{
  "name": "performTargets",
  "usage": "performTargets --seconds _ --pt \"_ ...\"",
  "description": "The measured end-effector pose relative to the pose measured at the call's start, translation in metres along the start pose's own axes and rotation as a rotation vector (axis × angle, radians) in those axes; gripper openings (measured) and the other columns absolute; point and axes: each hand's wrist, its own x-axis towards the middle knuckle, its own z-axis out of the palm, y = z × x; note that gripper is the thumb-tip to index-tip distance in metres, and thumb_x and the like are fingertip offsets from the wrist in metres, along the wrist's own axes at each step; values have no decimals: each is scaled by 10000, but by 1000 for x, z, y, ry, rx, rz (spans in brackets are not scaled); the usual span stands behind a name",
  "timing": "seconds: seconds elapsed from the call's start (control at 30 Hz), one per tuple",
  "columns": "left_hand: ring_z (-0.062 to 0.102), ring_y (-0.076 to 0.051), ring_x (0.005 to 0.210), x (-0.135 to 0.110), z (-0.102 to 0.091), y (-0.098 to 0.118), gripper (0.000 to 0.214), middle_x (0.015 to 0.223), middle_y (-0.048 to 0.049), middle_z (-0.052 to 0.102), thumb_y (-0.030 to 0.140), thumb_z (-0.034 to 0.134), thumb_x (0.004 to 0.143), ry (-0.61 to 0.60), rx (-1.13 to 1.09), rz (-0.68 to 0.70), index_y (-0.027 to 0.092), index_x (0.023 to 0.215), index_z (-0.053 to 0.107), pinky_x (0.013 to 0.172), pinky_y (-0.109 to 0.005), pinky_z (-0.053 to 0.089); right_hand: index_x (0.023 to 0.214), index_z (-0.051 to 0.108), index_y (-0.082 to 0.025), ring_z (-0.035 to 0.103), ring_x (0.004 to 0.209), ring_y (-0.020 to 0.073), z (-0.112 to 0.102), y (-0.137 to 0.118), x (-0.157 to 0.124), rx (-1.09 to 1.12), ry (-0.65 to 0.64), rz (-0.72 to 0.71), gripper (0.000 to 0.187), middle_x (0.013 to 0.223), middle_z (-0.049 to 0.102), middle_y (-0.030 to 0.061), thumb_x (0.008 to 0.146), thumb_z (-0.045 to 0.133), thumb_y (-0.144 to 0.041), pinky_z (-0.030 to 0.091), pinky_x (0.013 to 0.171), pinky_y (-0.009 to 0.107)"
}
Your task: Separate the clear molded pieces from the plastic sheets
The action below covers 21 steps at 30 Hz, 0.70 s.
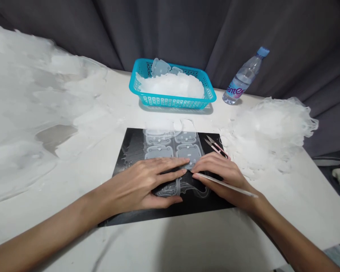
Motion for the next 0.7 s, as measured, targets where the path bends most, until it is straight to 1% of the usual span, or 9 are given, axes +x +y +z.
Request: performTargets --seconds 0.17,0.27,0.37,0.47,0.53,0.6,0.7 --pt "579 -345 1411 1 0 -1 692 1606 -1 490 488 749 904 17 -40 18 391 1546 509 1197 -513 459 1139 709 -229 725 1046 208 4 -2 0 -14 30 7 161 1082 776 64 1058 571 -243 590 930 376" --pt "589 -356 1398 2 1 0 715 1590 -30 500 505 768 879 35 -47 38 347 1535 532 1187 -526 471 1125 703 -225 730 1031 202 5 -4 1 -47 51 0 146 1087 777 65 1058 574 -233 589 915 356" --pt "594 -359 1391 3 1 2 721 1577 -45 511 517 784 856 42 -57 36 321 1515 563 1195 -533 462 1106 697 -218 727 1008 190 8 -6 2 -83 43 -10 132 1067 777 54 1057 574 -226 583 917 339" --pt "585 -352 1401 4 1 5 709 1569 -49 519 540 773 852 26 -46 14 309 1497 590 1215 -527 441 1088 697 -220 726 999 190 11 -9 2 -152 27 -1 142 1067 778 51 1059 558 -222 582 921 330" --pt "567 -356 1418 4 0 8 719 1569 -64 518 573 755 852 8 -22 -1 278 1490 604 1227 -525 427 1076 702 -218 734 995 193 12 -11 2 -204 22 1 160 1071 782 53 1058 544 -209 588 920 325" --pt "547 -364 1435 4 0 11 737 1574 -81 510 598 740 852 -3 2 -8 249 1488 611 1234 -525 418 1076 705 -212 746 996 190 9 -12 0 -230 10 -5 174 1084 785 54 1057 533 -192 595 916 315" --pt "534 -365 1446 5 -2 17 736 1572 -117 510 603 713 872 -6 43 15 198 1479 620 1240 -512 413 1117 703 -224 757 1035 176 -1 -9 -4 -191 -43 23 189 1157 774 47 1060 527 -184 603 902 282"
